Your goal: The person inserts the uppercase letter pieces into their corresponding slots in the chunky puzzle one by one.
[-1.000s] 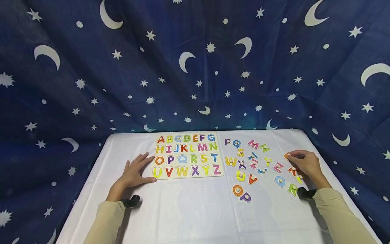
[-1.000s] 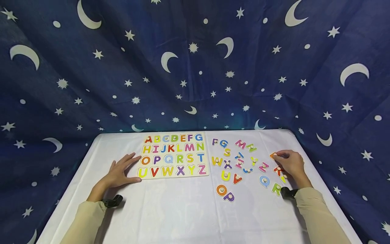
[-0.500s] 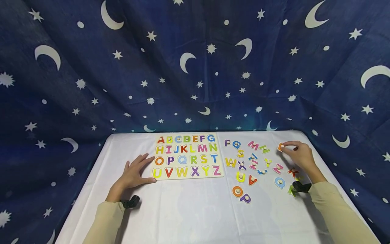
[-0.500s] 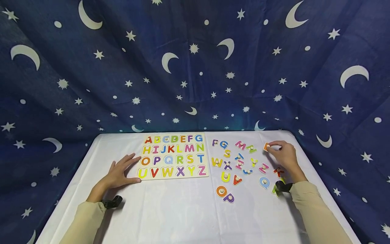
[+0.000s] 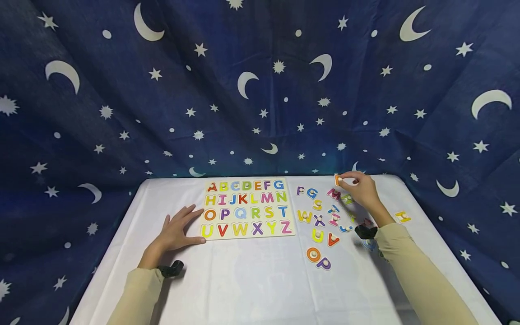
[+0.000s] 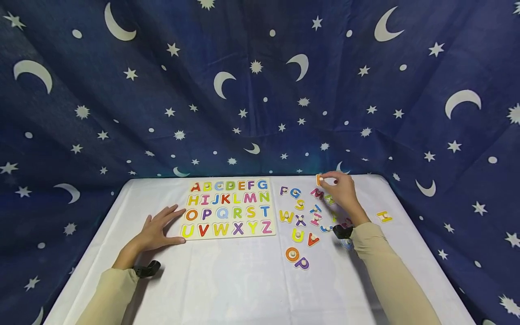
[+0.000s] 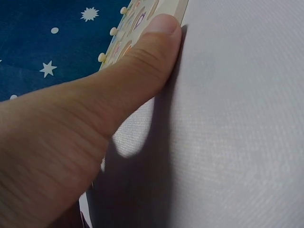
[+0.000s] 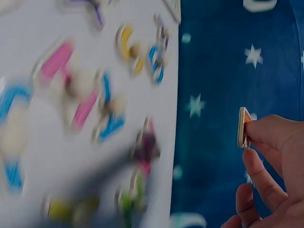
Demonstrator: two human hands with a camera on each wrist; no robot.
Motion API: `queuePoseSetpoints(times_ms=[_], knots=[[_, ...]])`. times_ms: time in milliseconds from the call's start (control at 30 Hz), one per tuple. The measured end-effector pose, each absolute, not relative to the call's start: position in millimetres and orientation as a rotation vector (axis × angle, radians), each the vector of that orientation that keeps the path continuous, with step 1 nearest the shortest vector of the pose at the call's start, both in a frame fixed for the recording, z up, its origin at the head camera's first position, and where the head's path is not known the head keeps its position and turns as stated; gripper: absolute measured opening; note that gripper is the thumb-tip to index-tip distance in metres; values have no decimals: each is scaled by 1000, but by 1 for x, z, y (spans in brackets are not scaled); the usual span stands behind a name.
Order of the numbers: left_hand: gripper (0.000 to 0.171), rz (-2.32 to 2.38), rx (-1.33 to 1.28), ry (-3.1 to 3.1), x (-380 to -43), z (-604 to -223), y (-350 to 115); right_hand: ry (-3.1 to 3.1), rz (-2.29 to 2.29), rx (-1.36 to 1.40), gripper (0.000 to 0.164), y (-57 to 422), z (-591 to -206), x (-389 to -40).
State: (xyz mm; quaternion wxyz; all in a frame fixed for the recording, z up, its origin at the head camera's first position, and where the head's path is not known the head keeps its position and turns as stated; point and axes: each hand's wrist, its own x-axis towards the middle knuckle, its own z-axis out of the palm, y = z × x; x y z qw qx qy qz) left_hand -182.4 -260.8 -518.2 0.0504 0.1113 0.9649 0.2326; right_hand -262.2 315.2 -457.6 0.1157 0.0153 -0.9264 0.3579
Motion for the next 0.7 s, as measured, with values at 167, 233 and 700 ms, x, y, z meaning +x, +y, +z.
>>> queuePoseSetpoints(times_ms=[167, 233, 700], knots=[[102, 704, 347, 2938, -182, -518, -263, -2700, 1128, 105, 27, 274, -462, -276], [102, 712, 350, 2936, -182, -517, -262, -2686, 1164, 138, 26, 257, -464, -281], [102, 717, 346, 2940, -181, -518, -262, -2725, 1319, 314, 22, 154, -477, -303]])
